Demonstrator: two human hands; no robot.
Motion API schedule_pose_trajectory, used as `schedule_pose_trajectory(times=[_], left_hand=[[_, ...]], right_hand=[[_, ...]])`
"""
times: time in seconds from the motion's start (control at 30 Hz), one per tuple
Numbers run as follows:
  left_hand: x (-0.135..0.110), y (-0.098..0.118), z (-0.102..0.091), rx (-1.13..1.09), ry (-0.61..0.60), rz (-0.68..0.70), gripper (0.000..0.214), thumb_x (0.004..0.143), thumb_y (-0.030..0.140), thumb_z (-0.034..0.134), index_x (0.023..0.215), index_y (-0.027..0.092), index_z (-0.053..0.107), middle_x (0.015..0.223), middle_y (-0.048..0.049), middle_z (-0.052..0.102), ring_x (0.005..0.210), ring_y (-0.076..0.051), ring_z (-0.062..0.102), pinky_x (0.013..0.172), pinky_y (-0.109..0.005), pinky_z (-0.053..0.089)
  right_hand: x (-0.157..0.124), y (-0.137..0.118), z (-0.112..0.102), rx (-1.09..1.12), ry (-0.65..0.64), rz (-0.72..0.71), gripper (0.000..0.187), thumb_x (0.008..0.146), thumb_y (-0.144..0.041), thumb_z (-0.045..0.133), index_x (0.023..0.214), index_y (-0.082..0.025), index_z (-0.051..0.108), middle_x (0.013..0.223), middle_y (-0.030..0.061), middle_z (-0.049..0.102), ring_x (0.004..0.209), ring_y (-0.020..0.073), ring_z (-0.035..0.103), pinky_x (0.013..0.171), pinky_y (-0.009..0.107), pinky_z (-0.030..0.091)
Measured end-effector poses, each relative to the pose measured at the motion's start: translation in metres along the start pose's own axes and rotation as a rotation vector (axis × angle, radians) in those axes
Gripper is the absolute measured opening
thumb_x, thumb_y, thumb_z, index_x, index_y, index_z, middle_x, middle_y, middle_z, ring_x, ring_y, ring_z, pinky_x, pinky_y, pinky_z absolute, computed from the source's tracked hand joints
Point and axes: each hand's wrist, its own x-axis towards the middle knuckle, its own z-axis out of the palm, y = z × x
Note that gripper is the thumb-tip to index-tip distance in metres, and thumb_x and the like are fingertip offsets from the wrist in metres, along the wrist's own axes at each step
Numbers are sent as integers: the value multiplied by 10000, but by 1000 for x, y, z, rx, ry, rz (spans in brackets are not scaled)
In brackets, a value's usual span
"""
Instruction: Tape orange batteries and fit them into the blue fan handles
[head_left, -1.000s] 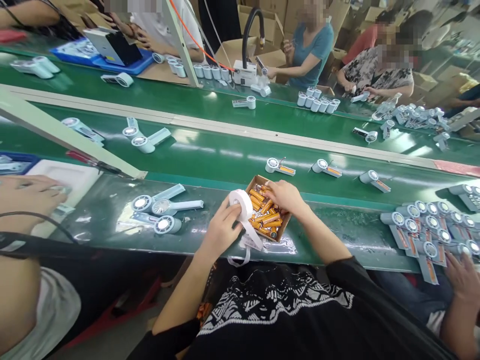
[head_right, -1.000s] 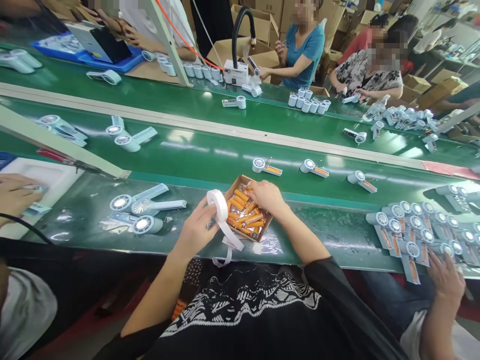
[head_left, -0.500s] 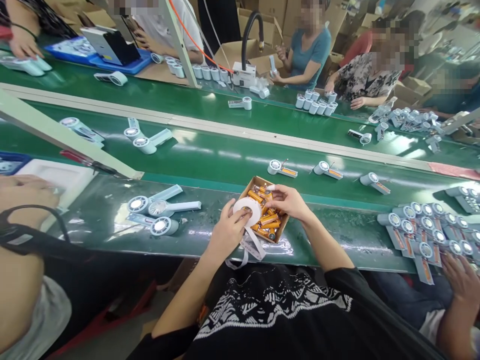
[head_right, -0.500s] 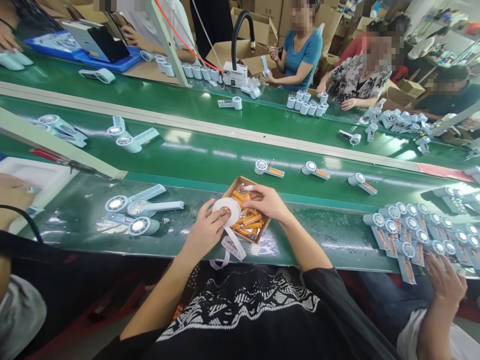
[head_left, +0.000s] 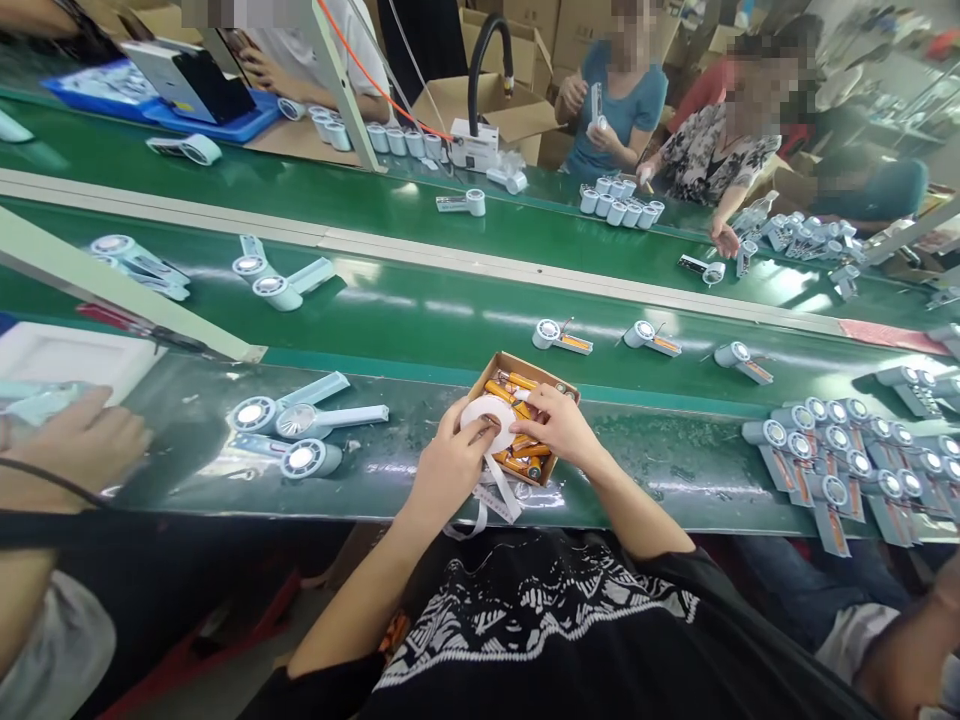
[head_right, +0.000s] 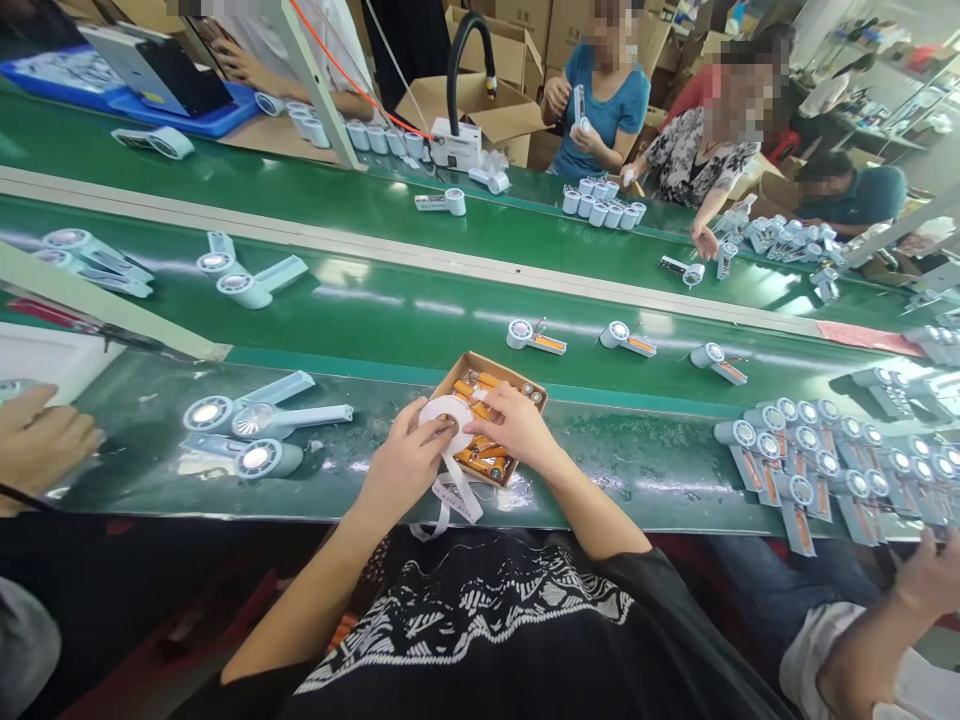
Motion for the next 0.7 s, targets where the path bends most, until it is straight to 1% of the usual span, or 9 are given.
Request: schedule_pose_trajectory(times=[0.1, 0.17, 0.27, 0.33, 0.4, 0.5, 0.57, 0.63, 0.7], left_hand=[[3, 4, -2, -15, 6, -42, 414, 960, 44, 555, 1202, 285, 789, 1204, -52, 782, 1497, -361, 491, 1100, -499, 608], [7, 9, -2, -33, -10, -52, 400, 971, 60, 559, 1216, 288, 779, 1211, -47, 776, 1494, -344, 495, 1124, -480, 586], [14, 21, 6, -39, -25, -37, 344, 999, 133, 581, 1269, 253, 756, 1225, -83, 765, 1466, -360, 521, 1186, -518, 524], [20, 31, 13, -12, -7, -27, 314, 1015, 221, 611, 1302, 220, 738, 1209, -120, 765, 1453, -409, 523, 1196, -583, 491], [27, 40, 19, 18, 29, -10, 334, 1018, 300, 639, 1329, 214, 722, 1173, -138, 771, 1444, -448, 520, 1187, -636, 474], [37, 49, 25, 14, 89, 4, 348, 1014, 346, 656, 1338, 233, 717, 1166, -137, 778, 1432, -455, 534, 1179, -661, 466], [40, 53, 28, -23, 109, -8, 341, 1015, 354, 658, 1316, 211, 733, 1189, -142, 778, 1428, -445, 542, 1180, -642, 476], [38, 55, 32, -83, 90, 18, 317, 1009, 352, 671, 1269, 194, 762, 1183, -132, 787, 1419, -425, 558, 1182, -608, 493], [34, 55, 37, -166, 30, 108, 307, 981, 356, 711, 1239, 206, 783, 1144, -107, 803, 1415, -399, 571, 1187, -583, 501]], right_hand=[[-6, 1, -5, 119, -113, 39, 234, 993, -437, 670, 920, -215, 668, 822, -1, 643, 754, 171, 589, 715, 293, 493], [-6, 7, -11, 175, -159, 92, 177, 969, -386, 672, 974, -210, 688, 730, -35, 630, 688, 157, 578, 685, 281, 487], [-1, 18, -16, 358, -97, 231, 314, 861, -360, 766, 1131, -204, 726, 712, -47, 677, 666, 156, 616, 676, 279, 522], [3, 23, -13, 572, 52, 330, 545, 785, -385, 835, 1280, -203, 696, 813, -21, 758, 701, 169, 671, 686, 291, 566], [5, 25, -2, 756, 268, 371, 700, 733, -426, 883, 1354, -202, 651, 903, 9, 799, 730, 181, 708, 694, 305, 602], [2, 21, 27, 943, 623, 331, 759, 731, -463, 896, 1387, -239, 587, 1061, 48, 814, 848, 205, 763, 775, 339, 651], [-1, 20, 41, 1022, 784, 283, 713, 731, -441, 905, 1343, -261, 588, 1169, 67, 798, 964, 215, 777, 867, 362, 661], [0, 26, 35, 1033, 846, 248, 608, 706, -395, 930, 1222, -247, 645, 1163, 71, 791, 984, 211, 772, 897, 360, 658], [8, 39, 6, 1000, 913, 199, 506, 676, -366, 953, 1083, -227, 688, 1078, 56, 789, 929, 190, 760, 882, 334, 654]])
